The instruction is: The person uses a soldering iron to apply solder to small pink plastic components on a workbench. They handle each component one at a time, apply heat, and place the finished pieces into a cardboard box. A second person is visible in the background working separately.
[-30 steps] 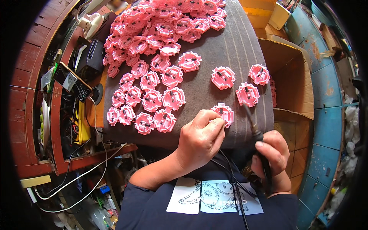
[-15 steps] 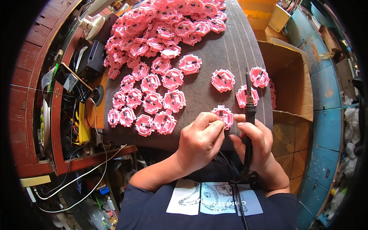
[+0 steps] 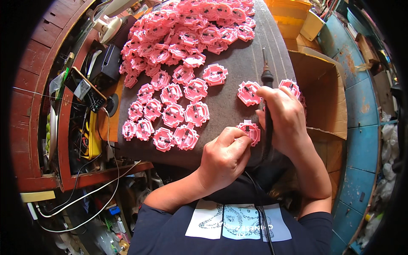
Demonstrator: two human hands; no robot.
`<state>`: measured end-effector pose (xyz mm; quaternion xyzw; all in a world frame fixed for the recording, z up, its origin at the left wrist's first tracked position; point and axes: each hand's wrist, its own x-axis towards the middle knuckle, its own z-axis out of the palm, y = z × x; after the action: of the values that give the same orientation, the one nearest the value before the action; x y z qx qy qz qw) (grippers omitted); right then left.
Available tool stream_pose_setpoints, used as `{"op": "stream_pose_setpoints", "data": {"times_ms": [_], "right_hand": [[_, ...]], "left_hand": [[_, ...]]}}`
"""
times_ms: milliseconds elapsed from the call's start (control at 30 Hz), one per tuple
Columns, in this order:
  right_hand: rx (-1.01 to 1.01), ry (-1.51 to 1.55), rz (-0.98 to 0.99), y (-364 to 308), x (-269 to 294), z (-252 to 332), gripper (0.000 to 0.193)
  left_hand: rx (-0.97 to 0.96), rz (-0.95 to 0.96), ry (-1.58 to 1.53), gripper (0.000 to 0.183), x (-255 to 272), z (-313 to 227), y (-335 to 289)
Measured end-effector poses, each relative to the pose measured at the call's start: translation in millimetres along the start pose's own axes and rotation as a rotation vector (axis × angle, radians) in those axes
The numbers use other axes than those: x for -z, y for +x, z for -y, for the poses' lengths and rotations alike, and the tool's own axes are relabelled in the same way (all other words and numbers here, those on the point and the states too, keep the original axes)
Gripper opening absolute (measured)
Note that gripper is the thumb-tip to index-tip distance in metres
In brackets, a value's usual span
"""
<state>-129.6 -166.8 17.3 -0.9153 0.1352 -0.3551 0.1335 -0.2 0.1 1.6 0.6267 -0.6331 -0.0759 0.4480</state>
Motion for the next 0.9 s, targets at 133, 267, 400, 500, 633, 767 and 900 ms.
{"op": "stream_pose_setpoints", "data": {"times_ms": [133, 267, 400, 500, 633, 767, 900], "right_hand": [[-0.022, -0.077, 0.018, 3.0, -15.0, -6.0, 0.049], [-0.002, -0.03, -0.011, 6.0, -16.6, -5.1, 0.049], [-0.006, 0.002, -0.028, 5.2, -13.0, -7.7, 0.05], [-0.011, 0.061, -0.074, 8.9, -8.0, -2.9, 0.049], [-0.035, 0.101, -0.149, 6.8, -3.1, -5.4, 0.046], [-0.204, 0.268, -0.252, 2.0, 3.7, -4.5, 0.033], [-0.286, 0.326, -0.34, -20.1, 21.1, 8.0, 0.037]], "left_hand": [[-0.003, -0.003, 0.002, 0.025, -0.5, 0.1, 0.0], [0.002, 0.001, 0.006, 0.025, 0.1, -0.2, 0.4], [-0.011, -0.004, 0.016, 0.024, 0.5, 0.0, 0.2], [-0.036, -0.009, 0.024, 0.022, -0.8, 3.9, -0.6], [-0.02, -0.012, 0.005, 0.021, -0.3, 1.2, 0.4], [-0.015, -0.023, 0.005, 0.02, -1.0, 0.9, 1.3], [-0.013, -0.04, 0.031, 0.016, -4.7, 7.7, 11.6]]}}
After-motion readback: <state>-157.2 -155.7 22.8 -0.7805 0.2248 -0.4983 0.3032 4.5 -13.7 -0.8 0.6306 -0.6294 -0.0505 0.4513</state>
